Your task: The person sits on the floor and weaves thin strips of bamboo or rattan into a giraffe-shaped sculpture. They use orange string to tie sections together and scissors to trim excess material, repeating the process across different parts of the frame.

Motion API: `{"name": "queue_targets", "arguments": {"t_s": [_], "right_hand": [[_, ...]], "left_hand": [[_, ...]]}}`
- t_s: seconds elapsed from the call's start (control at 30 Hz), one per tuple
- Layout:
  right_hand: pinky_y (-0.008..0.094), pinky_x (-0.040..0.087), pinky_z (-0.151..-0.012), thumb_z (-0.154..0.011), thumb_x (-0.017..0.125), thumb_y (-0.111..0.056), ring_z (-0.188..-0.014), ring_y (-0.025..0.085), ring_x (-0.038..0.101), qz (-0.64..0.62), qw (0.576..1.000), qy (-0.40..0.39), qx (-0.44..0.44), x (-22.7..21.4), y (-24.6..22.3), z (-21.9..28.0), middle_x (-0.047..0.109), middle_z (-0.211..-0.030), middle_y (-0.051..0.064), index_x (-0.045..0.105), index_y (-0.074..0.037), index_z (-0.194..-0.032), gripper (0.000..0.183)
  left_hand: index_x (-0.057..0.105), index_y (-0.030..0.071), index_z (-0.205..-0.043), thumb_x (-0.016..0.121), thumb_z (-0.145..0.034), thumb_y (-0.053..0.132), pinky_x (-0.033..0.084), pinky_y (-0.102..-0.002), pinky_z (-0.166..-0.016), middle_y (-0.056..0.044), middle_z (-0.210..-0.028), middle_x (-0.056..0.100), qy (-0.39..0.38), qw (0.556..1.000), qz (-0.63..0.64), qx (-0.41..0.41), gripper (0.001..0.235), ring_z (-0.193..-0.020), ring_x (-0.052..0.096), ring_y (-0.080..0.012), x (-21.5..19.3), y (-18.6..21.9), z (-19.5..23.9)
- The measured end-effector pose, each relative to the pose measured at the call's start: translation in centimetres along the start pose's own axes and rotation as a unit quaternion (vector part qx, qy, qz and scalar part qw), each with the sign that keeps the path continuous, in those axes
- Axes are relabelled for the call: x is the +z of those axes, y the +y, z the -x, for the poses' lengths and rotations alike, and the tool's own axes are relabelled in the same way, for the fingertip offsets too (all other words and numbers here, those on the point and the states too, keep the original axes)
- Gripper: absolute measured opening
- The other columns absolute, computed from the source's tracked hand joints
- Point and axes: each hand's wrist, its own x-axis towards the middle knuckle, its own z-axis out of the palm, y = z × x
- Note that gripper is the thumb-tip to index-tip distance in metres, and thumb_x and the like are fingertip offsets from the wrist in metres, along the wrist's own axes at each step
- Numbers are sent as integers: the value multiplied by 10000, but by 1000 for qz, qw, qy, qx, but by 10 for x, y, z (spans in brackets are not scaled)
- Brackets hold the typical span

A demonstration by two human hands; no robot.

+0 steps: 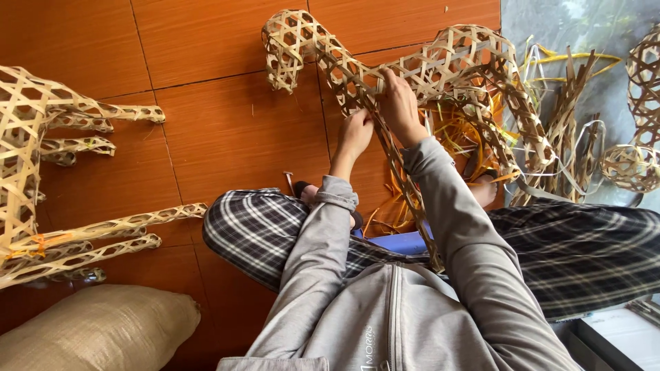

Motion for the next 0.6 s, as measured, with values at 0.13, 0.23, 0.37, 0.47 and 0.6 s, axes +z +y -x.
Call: {"name": "queue_targets", "arguments": {"t_s": [0.13, 0.23, 0.37, 0.47, 0.6], "right_hand": [[446, 561, -792, -799, 706, -9, -945, 354, 673, 89, 972, 81, -200, -58, -40, -8, 698, -1004, 169, 619, 17, -1281, 491], [430, 583, -773, -785, 512, 131, -966, 408, 652, -113, 973, 84, -184, -98, -39, 14, 653, -1085, 271, 603, 47, -1219, 452], [446, 571, -758, -995, 663, -68, -892, 364, 693, 30, 996, 5, 83, -78, 68, 87, 703, -1000, 206, 682, -17, -1095, 114], [466, 590, -762, -922, 714, -340, -904, 376, 716, 177, 927, -253, 213, -63, 144, 236, 728, -1007, 206, 726, -33, -1087, 349], [459, 583, -832, -895, 716, -491, -945, 361, 731, 229, 880, -334, 247, 27, 194, 223, 752, -1001, 189, 783, -72, -987, 435]], "left_hand": [[711, 61, -893, 667, -896, 209, 546, -437, -712, -160, -859, 745, 10, 996, 32, -79, 155, -805, 720, -366, -10, 12, 2], [670, 46, -841, 680, -891, 199, 540, -422, -658, -160, -830, 704, 60, 995, 74, -7, 161, -746, 702, -346, 5, -10, 0], [630, 31, -811, 664, -962, 252, 503, -375, -554, -104, -701, 668, 21, 988, 147, -44, 270, -593, 631, -223, 4, -5, -3], [636, 28, -786, 651, -993, 296, 469, -336, -492, -70, -635, 634, -20, 982, 174, -67, 340, -521, 590, -151, -8, 16, -2], [658, 41, -766, 656, -1000, 294, 454, -319, -487, -38, -586, 631, -1, 980, 162, -116, 344, -507, 599, -130, -23, 30, -4]]}}
